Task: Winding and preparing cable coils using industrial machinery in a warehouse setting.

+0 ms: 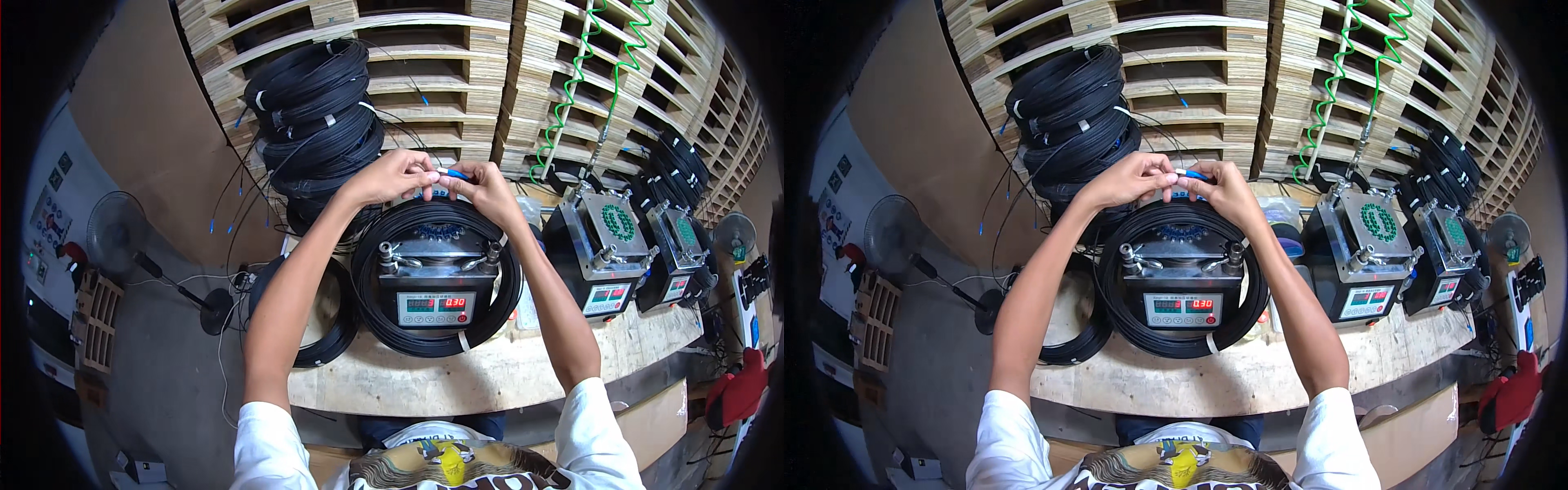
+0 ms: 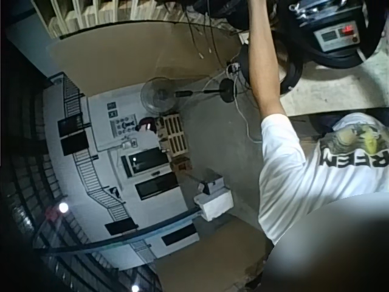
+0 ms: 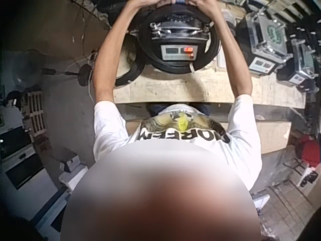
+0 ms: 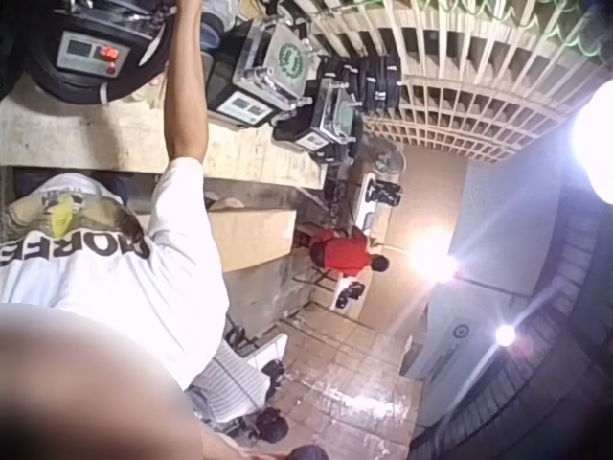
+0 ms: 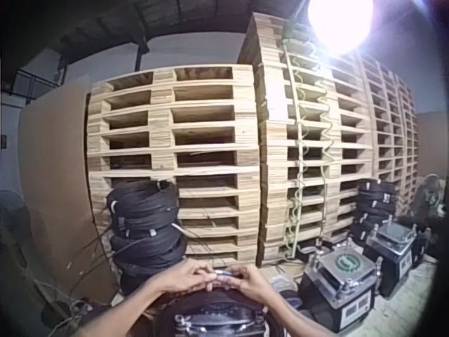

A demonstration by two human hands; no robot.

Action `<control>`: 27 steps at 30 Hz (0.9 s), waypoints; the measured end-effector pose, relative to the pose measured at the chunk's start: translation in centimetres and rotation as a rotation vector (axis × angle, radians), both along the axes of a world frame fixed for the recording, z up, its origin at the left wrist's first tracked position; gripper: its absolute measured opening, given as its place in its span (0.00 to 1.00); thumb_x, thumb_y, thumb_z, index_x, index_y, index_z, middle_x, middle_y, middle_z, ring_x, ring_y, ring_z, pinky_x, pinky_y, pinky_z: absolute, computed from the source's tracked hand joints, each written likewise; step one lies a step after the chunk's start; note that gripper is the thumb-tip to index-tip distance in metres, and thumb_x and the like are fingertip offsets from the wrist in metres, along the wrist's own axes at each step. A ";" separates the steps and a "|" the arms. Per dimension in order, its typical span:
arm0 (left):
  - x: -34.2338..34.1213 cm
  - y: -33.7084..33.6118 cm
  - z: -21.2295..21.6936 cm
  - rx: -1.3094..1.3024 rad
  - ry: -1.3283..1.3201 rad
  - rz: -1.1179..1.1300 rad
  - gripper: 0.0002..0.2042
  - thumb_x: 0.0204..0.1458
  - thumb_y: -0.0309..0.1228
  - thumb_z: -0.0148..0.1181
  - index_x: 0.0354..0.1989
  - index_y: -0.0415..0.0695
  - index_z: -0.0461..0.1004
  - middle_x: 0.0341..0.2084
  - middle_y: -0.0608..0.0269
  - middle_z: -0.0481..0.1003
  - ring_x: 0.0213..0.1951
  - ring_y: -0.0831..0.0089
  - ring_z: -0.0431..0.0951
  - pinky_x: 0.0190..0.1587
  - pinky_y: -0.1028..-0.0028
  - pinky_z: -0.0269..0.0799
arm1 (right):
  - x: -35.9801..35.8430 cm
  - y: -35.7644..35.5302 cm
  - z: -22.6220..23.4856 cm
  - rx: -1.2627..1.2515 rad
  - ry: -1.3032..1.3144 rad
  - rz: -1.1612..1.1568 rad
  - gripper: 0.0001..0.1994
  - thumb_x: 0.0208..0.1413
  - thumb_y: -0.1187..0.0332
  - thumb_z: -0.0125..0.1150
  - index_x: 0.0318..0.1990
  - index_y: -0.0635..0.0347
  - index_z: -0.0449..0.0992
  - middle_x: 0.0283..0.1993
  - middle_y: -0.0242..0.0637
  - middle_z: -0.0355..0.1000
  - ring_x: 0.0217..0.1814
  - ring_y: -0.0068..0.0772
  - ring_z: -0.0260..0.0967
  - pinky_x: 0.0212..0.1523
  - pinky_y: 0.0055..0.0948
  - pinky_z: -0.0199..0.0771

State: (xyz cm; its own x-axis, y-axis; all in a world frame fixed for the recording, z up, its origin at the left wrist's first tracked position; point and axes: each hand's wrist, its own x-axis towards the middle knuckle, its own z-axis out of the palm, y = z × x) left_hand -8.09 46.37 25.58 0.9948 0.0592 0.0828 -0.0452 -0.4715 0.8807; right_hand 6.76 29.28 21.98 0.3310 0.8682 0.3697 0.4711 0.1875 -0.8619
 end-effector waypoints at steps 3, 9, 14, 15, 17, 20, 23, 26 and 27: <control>-0.3 -0.5 0.3 0.042 -0.235 -0.046 0.12 0.62 0.31 0.59 0.48 0.36 0.79 0.26 0.66 0.79 0.26 0.85 0.71 0.27 0.81 0.67 | 0.4 -0.8 0.8 0.070 0.055 0.004 0.10 0.63 0.66 0.65 0.39 0.67 0.81 0.26 0.29 0.76 0.29 0.14 0.66 0.31 0.21 0.63; -1.9 -2.1 1.3 0.062 -0.152 0.045 0.11 0.64 0.32 0.57 0.47 0.37 0.79 0.27 0.67 0.79 0.22 0.86 0.69 0.25 0.81 0.65 | -0.1 -1.9 1.6 0.132 0.085 0.082 0.08 0.64 0.68 0.63 0.41 0.63 0.74 0.29 0.33 0.78 0.34 0.15 0.71 0.37 0.20 0.68; -1.6 -2.0 1.3 0.157 -0.142 0.058 0.13 0.66 0.35 0.54 0.42 0.37 0.79 0.26 0.66 0.79 0.20 0.85 0.68 0.23 0.82 0.64 | 0.5 -1.4 1.0 0.083 0.075 0.088 0.07 0.64 0.69 0.63 0.39 0.62 0.74 0.29 0.32 0.78 0.34 0.15 0.70 0.36 0.20 0.67; -1.7 -2.1 1.3 0.107 -0.153 0.054 0.14 0.67 0.36 0.54 0.40 0.37 0.79 0.25 0.66 0.79 0.19 0.85 0.69 0.22 0.82 0.64 | 0.3 -1.2 1.0 0.095 0.058 0.090 0.06 0.64 0.70 0.63 0.38 0.62 0.74 0.29 0.31 0.78 0.34 0.15 0.70 0.35 0.20 0.67; -1.7 -1.6 1.0 0.033 -0.132 0.037 0.14 0.66 0.36 0.54 0.39 0.37 0.79 0.25 0.66 0.79 0.20 0.85 0.70 0.22 0.82 0.64 | -0.3 -1.2 0.9 0.111 0.041 0.079 0.06 0.64 0.70 0.63 0.38 0.62 0.73 0.29 0.31 0.78 0.34 0.15 0.69 0.35 0.20 0.67; -1.6 -2.4 0.9 -0.032 -0.146 0.028 0.14 0.66 0.36 0.55 0.38 0.36 0.79 0.25 0.65 0.79 0.21 0.84 0.72 0.23 0.82 0.64 | -0.7 -1.6 0.8 0.175 0.042 0.064 0.06 0.64 0.70 0.62 0.38 0.62 0.73 0.29 0.31 0.77 0.33 0.16 0.69 0.35 0.20 0.66; -1.6 -3.0 0.2 0.069 -0.271 0.071 0.13 0.66 0.33 0.55 0.38 0.35 0.79 0.25 0.63 0.80 0.22 0.83 0.73 0.25 0.81 0.67 | -0.3 -1.2 0.4 0.165 0.119 0.117 0.07 0.65 0.70 0.61 0.40 0.63 0.72 0.29 0.31 0.76 0.33 0.16 0.70 0.35 0.20 0.67; -1.1 -2.6 -0.5 0.031 -0.283 0.088 0.13 0.65 0.32 0.55 0.36 0.34 0.80 0.24 0.63 0.79 0.21 0.82 0.73 0.26 0.79 0.70 | -0.6 -0.8 -0.1 0.109 0.063 0.088 0.07 0.65 0.70 0.61 0.39 0.64 0.72 0.29 0.31 0.76 0.32 0.16 0.69 0.33 0.20 0.66; -1.1 -2.4 -0.3 -0.021 -0.271 0.081 0.13 0.65 0.33 0.56 0.36 0.35 0.80 0.23 0.64 0.79 0.21 0.82 0.73 0.25 0.78 0.70 | -1.1 -0.6 -0.1 0.176 0.072 0.094 0.07 0.65 0.71 0.61 0.40 0.64 0.71 0.28 0.31 0.74 0.29 0.16 0.66 0.30 0.21 0.64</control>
